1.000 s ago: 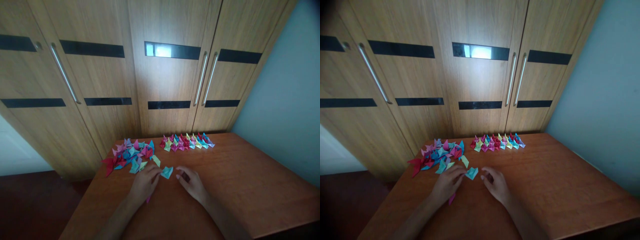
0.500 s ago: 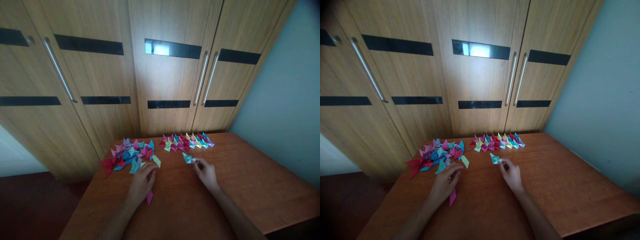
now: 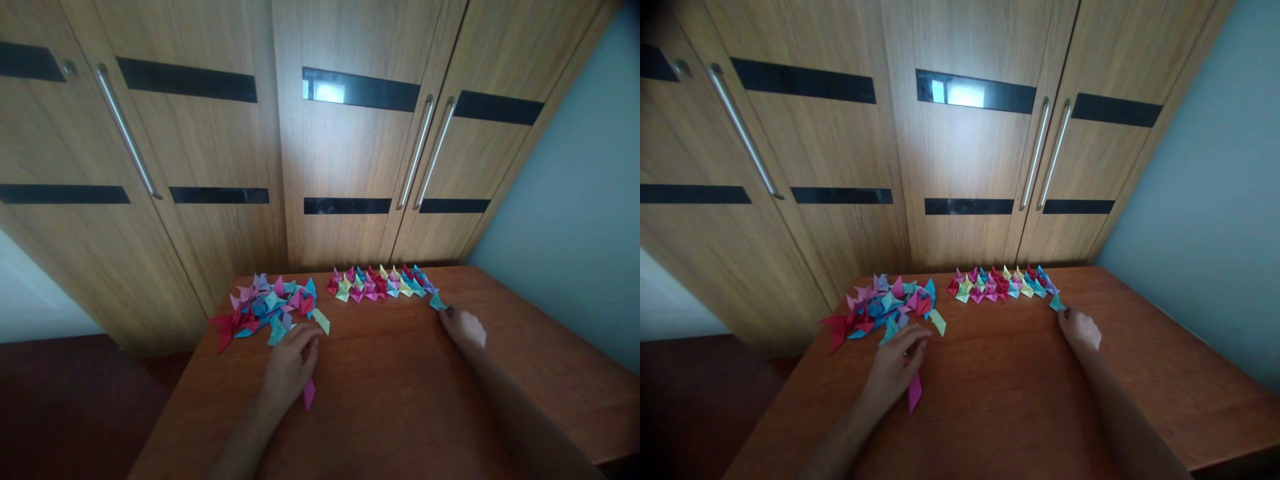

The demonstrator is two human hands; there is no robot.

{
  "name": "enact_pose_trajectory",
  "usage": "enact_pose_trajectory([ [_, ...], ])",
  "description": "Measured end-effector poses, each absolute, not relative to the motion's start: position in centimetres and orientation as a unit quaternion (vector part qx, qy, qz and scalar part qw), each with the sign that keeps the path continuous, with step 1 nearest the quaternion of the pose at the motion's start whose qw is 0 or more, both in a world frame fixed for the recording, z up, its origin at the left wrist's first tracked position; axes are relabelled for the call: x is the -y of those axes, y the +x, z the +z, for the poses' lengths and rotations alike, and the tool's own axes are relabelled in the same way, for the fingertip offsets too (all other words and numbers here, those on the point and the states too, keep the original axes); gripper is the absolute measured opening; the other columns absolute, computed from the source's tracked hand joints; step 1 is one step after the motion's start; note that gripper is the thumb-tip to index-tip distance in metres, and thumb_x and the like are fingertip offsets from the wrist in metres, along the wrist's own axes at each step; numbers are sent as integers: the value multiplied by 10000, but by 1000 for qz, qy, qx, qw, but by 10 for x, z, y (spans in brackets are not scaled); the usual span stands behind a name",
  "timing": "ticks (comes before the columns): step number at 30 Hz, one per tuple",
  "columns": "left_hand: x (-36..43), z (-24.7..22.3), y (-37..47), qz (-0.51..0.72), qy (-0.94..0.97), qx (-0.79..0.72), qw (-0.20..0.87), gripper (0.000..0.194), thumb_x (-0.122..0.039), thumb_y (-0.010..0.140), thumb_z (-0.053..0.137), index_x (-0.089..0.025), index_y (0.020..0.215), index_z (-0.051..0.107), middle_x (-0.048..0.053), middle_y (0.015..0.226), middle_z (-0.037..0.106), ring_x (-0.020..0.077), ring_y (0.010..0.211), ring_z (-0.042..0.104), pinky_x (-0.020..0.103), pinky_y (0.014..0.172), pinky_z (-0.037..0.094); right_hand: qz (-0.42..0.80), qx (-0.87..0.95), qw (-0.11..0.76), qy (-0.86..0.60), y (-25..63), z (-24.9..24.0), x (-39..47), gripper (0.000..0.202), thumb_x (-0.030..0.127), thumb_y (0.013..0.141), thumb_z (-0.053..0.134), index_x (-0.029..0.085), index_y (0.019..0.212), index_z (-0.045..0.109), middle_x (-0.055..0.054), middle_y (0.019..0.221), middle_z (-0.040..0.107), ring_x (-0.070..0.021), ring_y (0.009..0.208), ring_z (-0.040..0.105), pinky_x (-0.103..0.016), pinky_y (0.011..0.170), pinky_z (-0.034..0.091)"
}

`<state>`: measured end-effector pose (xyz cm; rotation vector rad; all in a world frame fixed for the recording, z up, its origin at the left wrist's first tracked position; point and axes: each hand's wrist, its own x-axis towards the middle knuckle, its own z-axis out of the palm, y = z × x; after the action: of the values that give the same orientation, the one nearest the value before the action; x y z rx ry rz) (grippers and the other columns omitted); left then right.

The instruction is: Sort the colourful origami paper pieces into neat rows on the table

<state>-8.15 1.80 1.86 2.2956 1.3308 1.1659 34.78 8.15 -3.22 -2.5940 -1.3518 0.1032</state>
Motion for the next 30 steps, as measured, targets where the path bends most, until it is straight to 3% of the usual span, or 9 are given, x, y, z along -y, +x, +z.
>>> enact_pose_trajectory([
  [19,-19,17,-85,388,785,-468,121,232,-153,843,469,-245,983,630,42,1034,640,180,936,623,288,754,541,34,466,108,-878,353,-34,-100,448,527,846,378,242,1055,653,-141,1011,658,-285,922,628,-368,724,481],
  [30,-21,16,-86,386,782,-474,119,239,-141,844,467,-245,985,630,35,1031,640,177,957,618,286,770,535,43,464,107,-878,350,-31,-102,455,513,854,363,250,1108,634,-152,1053,646,-322,951,616,-408,729,483],
])
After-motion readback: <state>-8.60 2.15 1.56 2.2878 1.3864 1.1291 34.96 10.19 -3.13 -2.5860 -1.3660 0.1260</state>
